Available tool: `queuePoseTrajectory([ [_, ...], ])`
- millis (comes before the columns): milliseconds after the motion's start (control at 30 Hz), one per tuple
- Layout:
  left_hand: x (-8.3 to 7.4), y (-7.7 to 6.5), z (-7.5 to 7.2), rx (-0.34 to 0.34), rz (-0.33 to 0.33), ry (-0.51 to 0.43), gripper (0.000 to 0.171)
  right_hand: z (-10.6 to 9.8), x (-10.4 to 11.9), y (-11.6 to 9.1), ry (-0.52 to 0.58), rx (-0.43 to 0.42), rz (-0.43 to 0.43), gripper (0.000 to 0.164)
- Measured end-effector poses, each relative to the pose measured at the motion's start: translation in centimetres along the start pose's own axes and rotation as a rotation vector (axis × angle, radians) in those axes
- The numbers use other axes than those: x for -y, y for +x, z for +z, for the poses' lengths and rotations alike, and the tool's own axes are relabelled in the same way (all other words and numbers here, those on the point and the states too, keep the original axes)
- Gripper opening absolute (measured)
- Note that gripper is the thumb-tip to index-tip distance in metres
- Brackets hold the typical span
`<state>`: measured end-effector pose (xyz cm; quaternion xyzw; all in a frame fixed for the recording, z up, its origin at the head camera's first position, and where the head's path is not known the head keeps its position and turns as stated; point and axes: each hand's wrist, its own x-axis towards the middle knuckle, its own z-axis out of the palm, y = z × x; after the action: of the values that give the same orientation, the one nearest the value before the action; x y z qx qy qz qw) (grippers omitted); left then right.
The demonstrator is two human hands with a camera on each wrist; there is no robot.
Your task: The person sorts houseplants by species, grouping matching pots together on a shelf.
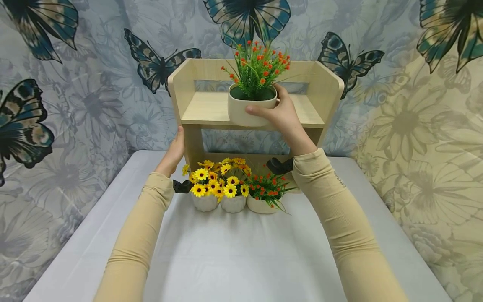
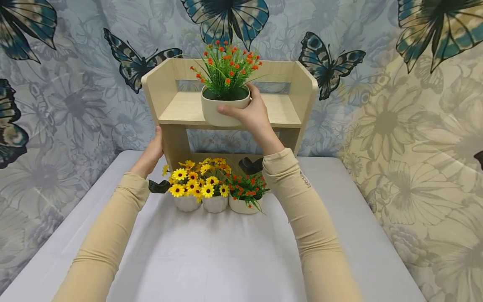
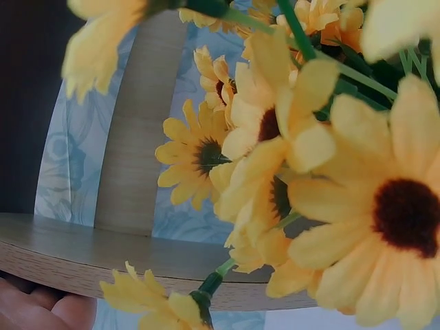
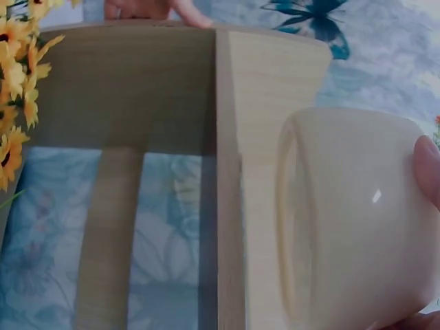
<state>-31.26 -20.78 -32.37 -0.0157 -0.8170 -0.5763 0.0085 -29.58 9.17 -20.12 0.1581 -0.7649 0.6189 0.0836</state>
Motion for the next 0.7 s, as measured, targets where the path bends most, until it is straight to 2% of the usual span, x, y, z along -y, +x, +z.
queuePoseTrajectory([
  [267,-0.1,-0.1,0.3,-0.003,-0.002,-0.006,0.089,1.7,0.6,1.7,0.008,0.008,-0.017,0.099],
  [500,-0.1,-0.1,0.3,0.003,-0.012,-0.012,0.088,4.2,0.5,2.7,-0.065,-0.005,-0.007,0.098],
  [700,-0.5,-0.3,0.1,0.010,-0.032,-0.015,0.083,6.1,0.1,3.3,-0.111,-0.047,-0.046,0.100],
])
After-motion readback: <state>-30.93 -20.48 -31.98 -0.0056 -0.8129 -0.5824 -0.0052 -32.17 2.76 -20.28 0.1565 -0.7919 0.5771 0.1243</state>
